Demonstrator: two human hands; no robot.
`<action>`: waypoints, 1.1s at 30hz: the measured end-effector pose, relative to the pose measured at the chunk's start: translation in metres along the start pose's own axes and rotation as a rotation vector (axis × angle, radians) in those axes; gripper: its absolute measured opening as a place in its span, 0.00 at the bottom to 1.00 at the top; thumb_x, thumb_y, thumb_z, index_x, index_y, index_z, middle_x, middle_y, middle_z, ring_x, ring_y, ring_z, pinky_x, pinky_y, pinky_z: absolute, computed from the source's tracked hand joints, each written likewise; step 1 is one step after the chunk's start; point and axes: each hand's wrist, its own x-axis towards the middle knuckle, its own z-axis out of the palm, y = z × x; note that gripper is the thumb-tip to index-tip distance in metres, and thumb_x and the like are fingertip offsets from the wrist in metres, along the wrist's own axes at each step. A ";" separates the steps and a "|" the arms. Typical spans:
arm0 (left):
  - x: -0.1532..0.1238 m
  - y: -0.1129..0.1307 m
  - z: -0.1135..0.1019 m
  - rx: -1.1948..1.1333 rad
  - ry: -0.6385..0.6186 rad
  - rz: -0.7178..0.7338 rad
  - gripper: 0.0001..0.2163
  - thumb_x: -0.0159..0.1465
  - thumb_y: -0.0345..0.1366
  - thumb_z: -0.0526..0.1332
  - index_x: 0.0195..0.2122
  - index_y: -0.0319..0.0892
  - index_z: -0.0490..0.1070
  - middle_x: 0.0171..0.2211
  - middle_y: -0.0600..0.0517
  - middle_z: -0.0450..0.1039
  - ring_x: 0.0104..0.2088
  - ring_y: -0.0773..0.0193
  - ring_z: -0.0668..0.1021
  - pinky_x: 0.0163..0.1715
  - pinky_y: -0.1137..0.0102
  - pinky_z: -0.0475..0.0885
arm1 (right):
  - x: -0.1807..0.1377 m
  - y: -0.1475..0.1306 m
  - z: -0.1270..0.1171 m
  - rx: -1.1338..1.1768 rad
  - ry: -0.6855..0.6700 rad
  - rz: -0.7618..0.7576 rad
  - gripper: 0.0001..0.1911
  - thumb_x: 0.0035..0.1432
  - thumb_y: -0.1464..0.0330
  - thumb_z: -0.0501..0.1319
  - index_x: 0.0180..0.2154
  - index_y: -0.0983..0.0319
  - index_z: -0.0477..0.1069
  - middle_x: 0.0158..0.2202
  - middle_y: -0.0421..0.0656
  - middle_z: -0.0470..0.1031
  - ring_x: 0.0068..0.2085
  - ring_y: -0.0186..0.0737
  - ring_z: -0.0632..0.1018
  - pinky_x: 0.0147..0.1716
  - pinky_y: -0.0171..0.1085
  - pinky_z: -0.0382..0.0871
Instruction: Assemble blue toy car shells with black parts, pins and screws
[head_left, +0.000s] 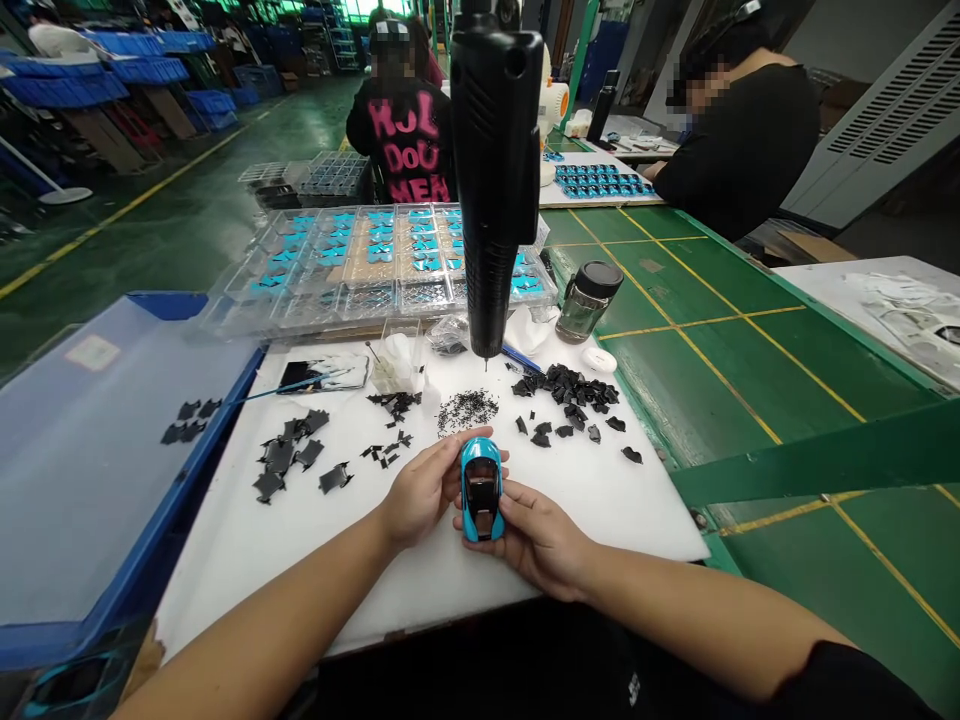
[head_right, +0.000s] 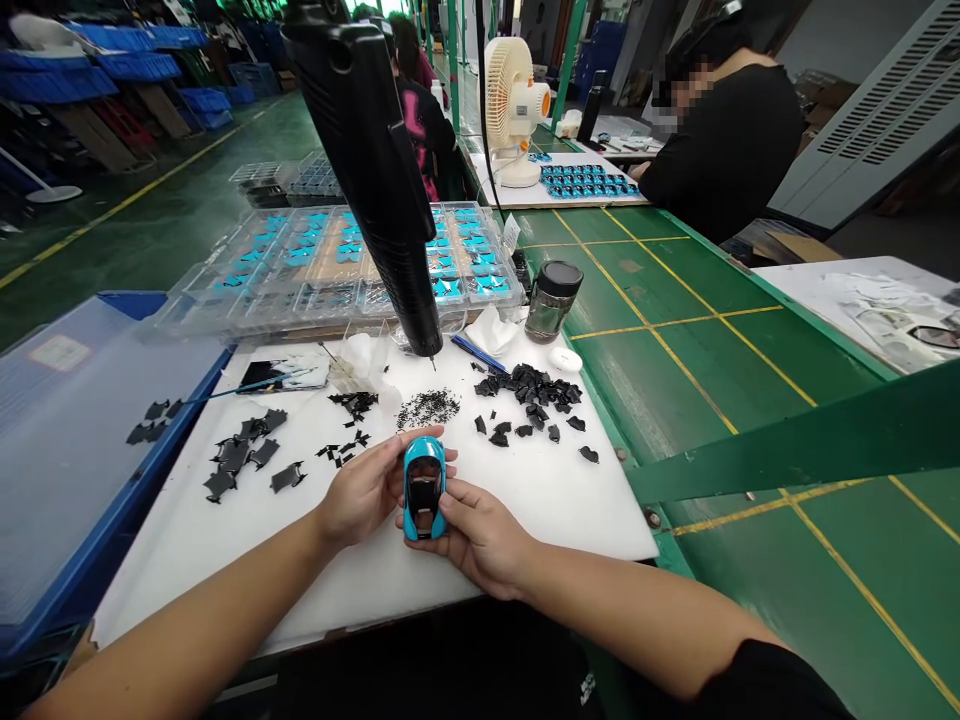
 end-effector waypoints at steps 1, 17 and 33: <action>0.000 0.000 0.000 -0.011 0.002 -0.005 0.25 0.69 0.46 0.52 0.60 0.35 0.63 0.49 0.36 0.75 0.44 0.51 0.79 0.26 0.72 0.69 | 0.000 0.000 0.000 0.001 0.001 0.002 0.23 0.60 0.58 0.66 0.51 0.66 0.71 0.46 0.53 0.75 0.50 0.46 0.76 0.53 0.47 0.65; -0.001 0.005 -0.005 0.296 0.022 0.043 0.21 0.67 0.45 0.57 0.58 0.41 0.65 0.43 0.45 0.74 0.42 0.59 0.75 0.37 0.69 0.71 | 0.002 -0.001 -0.001 0.056 0.018 -0.010 0.22 0.61 0.59 0.66 0.51 0.65 0.72 0.48 0.53 0.75 0.51 0.47 0.76 0.55 0.47 0.63; -0.030 0.027 0.017 0.900 0.164 0.171 0.26 0.61 0.45 0.63 0.60 0.47 0.64 0.52 0.44 0.71 0.48 0.51 0.74 0.46 0.60 0.71 | 0.001 0.000 0.004 -0.035 -0.024 -0.126 0.20 0.60 0.59 0.67 0.52 0.59 0.74 0.51 0.48 0.73 0.51 0.43 0.73 0.58 0.49 0.61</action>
